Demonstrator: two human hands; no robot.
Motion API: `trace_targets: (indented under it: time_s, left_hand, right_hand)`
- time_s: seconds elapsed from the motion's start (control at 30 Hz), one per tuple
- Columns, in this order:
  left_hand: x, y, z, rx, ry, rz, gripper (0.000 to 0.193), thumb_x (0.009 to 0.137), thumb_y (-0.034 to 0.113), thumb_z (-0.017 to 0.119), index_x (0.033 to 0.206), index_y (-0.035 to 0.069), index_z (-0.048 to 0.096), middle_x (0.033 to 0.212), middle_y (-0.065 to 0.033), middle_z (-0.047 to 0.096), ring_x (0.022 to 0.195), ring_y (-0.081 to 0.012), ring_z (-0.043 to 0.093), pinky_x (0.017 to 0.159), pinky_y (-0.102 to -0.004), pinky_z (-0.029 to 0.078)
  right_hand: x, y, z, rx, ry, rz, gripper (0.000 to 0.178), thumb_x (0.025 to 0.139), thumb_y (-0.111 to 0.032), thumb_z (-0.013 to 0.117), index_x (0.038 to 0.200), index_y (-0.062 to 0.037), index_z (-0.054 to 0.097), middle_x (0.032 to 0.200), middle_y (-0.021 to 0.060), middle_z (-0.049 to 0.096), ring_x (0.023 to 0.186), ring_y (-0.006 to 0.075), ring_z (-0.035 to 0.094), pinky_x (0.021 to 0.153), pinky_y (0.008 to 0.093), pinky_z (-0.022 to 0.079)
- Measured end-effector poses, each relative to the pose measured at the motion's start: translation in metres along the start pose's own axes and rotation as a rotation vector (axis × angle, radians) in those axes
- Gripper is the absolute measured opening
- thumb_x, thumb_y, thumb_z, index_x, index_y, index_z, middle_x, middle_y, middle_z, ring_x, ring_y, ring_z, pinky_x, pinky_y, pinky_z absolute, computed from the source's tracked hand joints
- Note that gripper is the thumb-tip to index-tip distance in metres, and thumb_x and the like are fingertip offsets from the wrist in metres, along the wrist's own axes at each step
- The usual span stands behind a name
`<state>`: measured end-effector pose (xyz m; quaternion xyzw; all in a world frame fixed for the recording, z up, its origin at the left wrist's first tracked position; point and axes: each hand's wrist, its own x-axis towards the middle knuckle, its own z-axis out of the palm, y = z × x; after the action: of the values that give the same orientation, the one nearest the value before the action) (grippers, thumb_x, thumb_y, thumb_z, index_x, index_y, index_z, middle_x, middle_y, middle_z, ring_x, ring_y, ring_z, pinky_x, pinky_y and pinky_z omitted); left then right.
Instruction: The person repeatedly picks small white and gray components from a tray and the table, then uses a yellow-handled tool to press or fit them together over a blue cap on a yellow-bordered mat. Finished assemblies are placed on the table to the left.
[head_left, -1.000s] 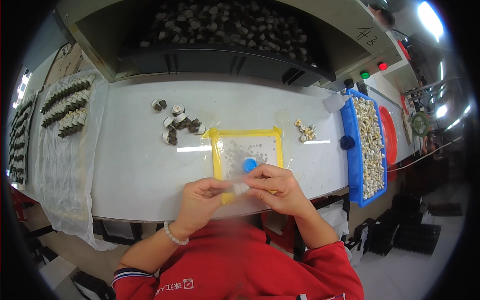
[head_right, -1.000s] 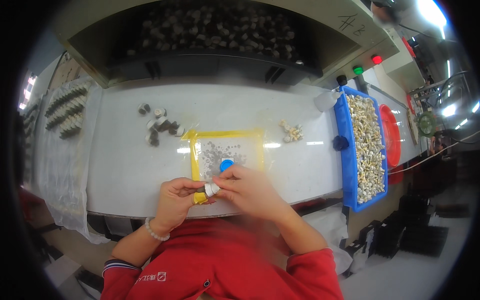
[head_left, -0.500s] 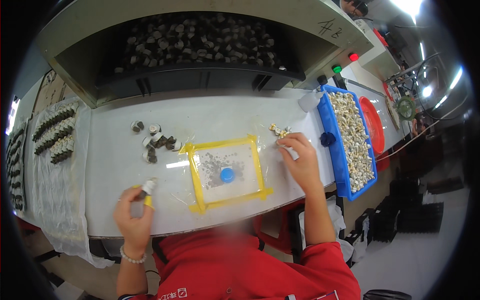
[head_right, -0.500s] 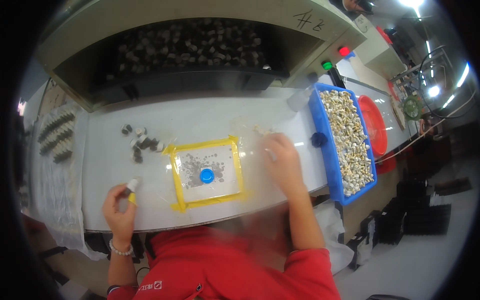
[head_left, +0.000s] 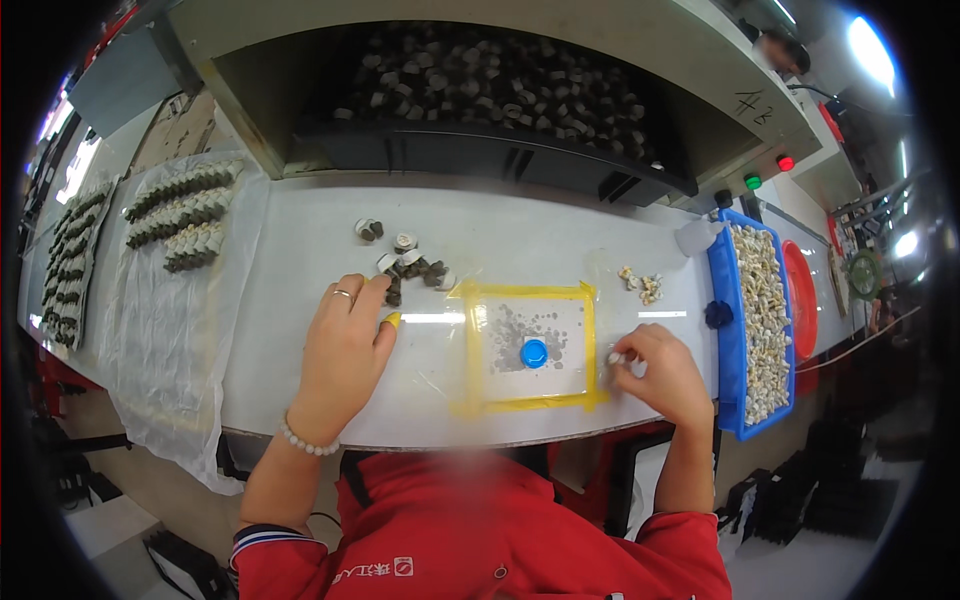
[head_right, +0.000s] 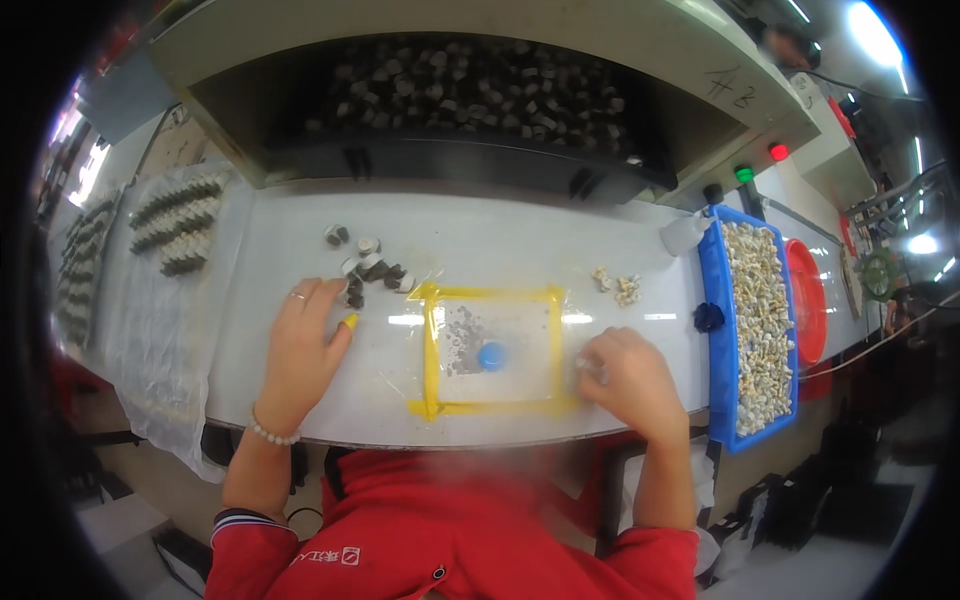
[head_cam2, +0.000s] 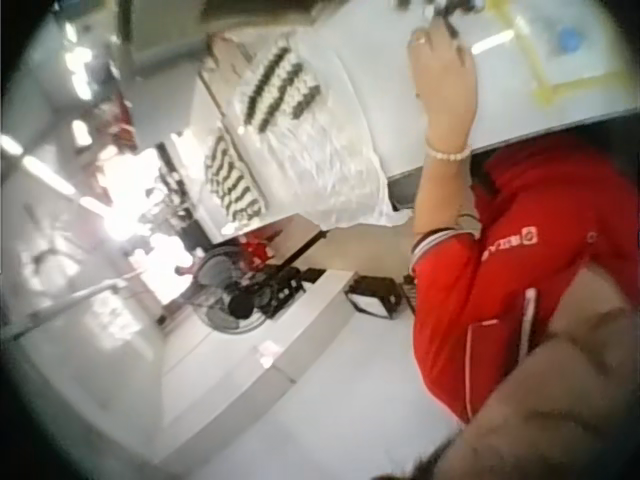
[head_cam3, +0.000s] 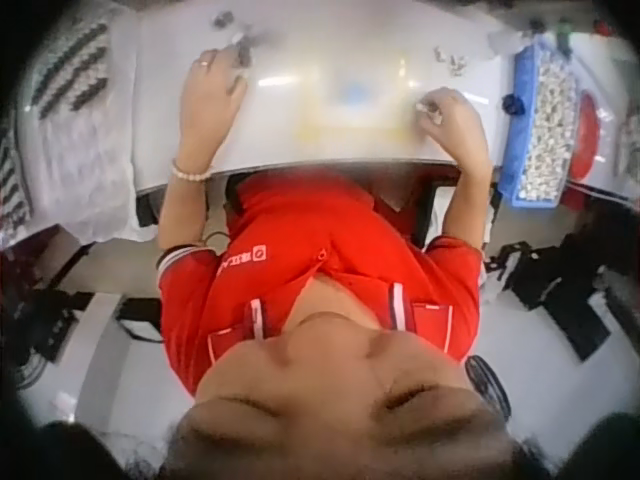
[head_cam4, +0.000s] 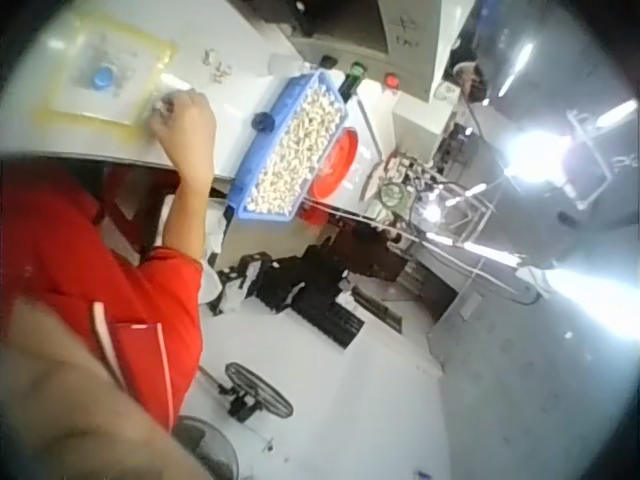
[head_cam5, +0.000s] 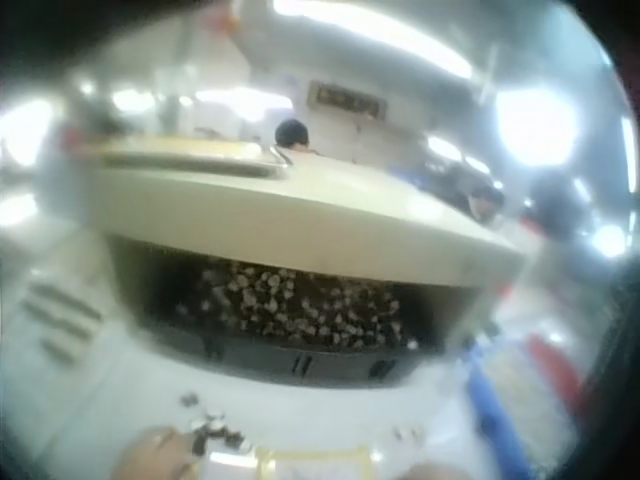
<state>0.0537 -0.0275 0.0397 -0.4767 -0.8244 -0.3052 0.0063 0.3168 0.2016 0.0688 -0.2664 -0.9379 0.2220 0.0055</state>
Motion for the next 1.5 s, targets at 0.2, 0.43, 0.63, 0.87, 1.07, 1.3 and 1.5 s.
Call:
trace_targets:
  time_s: [0.2, 0.43, 0.63, 0.87, 1.07, 1.3, 1.5]
  left_hand:
    - [0.003, 0.004, 0.017, 0.058, -0.169, 0.000, 0.033, 0.072, -0.003, 0.060, 0.105, 0.001, 0.057, 0.100, -0.0166, 0.053, 0.093, -0.0351, 0.052, 0.080, -0.0422, 0.044]
    - [-0.017, 0.008, -0.001, -0.133, -0.203, 0.156, 0.037, 0.070, -0.003, 0.062, 0.106, 0.002, 0.057, 0.108, -0.0185, 0.054, 0.101, -0.0349, 0.051, 0.086, -0.0403, 0.044]
    - [-0.023, 0.017, 0.011, -0.142, -0.098, -0.117, 0.030, 0.070, 0.003, 0.066, 0.099, -0.002, 0.057, 0.104, -0.0163, 0.054, 0.093, -0.0336, 0.053, 0.081, -0.0393, 0.044]
    - [-0.023, 0.015, 0.024, -0.142, -0.110, -0.096, 0.030, 0.071, 0.002, 0.065, 0.099, -0.002, 0.056, 0.097, -0.0156, 0.054, 0.087, -0.0319, 0.055, 0.076, -0.0367, 0.046]
    - [-0.030, 0.025, 0.024, -0.773, -0.251, -0.328, 0.028, 0.076, -0.007, 0.062, 0.104, -0.004, 0.056, 0.101, -0.0106, 0.060, 0.089, -0.0173, 0.060, 0.077, -0.0301, 0.051]
    - [-0.045, 0.045, 0.046, -1.517, -0.336, -0.522, 0.030, 0.083, -0.011, 0.059, 0.112, -0.006, 0.054, 0.106, -0.0142, 0.063, 0.095, -0.0204, 0.065, 0.085, -0.0315, 0.054]
    - [-0.047, 0.053, 0.060, -1.587, -0.298, -0.580, 0.031, 0.083, -0.011, 0.059, 0.113, -0.006, 0.054, 0.105, -0.0157, 0.064, 0.092, -0.0232, 0.067, 0.085, -0.0327, 0.055]
  right_hand:
    - [0.009, 0.004, 0.012, -0.016, -0.034, -0.138, 0.016, 0.071, -0.008, 0.069, 0.085, -0.0012, 0.066, 0.074, 0.0099, 0.059, 0.072, 0.0241, 0.061, 0.066, 0.0324, 0.051]
    - [0.007, 0.006, 0.018, 0.295, 0.023, -0.069, 0.024, 0.073, -0.003, 0.071, 0.096, -0.0026, 0.065, 0.086, 0.0070, 0.057, 0.070, 0.0177, 0.056, 0.067, 0.0288, 0.048]
    - [0.004, 0.013, 0.030, 0.334, 0.076, -0.106, 0.020, 0.077, -0.002, 0.064, 0.097, -0.0032, 0.065, 0.098, 0.0120, 0.062, 0.091, 0.0290, 0.059, 0.080, 0.0351, 0.049]
    - [0.013, 0.006, 0.041, 0.151, 0.212, -0.187, 0.022, 0.073, -0.004, 0.067, 0.095, -0.0054, 0.066, 0.090, 0.0100, 0.063, 0.080, 0.0286, 0.062, 0.069, 0.0354, 0.051]
    - [0.024, -0.022, 0.040, 0.180, 0.223, -0.273, 0.016, 0.070, -0.008, 0.065, 0.086, -0.0079, 0.066, 0.083, 0.0079, 0.062, 0.076, 0.0285, 0.061, 0.067, 0.0368, 0.051]
    - [0.037, -0.042, 0.041, 0.066, 0.116, -0.362, 0.015, 0.071, -0.008, 0.062, 0.085, -0.0051, 0.067, 0.083, 0.0084, 0.061, 0.077, 0.0279, 0.060, 0.068, 0.0374, 0.050]
    - [0.038, -0.047, 0.039, 0.061, 0.084, -0.379, 0.018, 0.071, -0.007, 0.062, 0.089, -0.0052, 0.067, 0.084, 0.0080, 0.060, 0.078, 0.0276, 0.060, 0.068, 0.0378, 0.049]
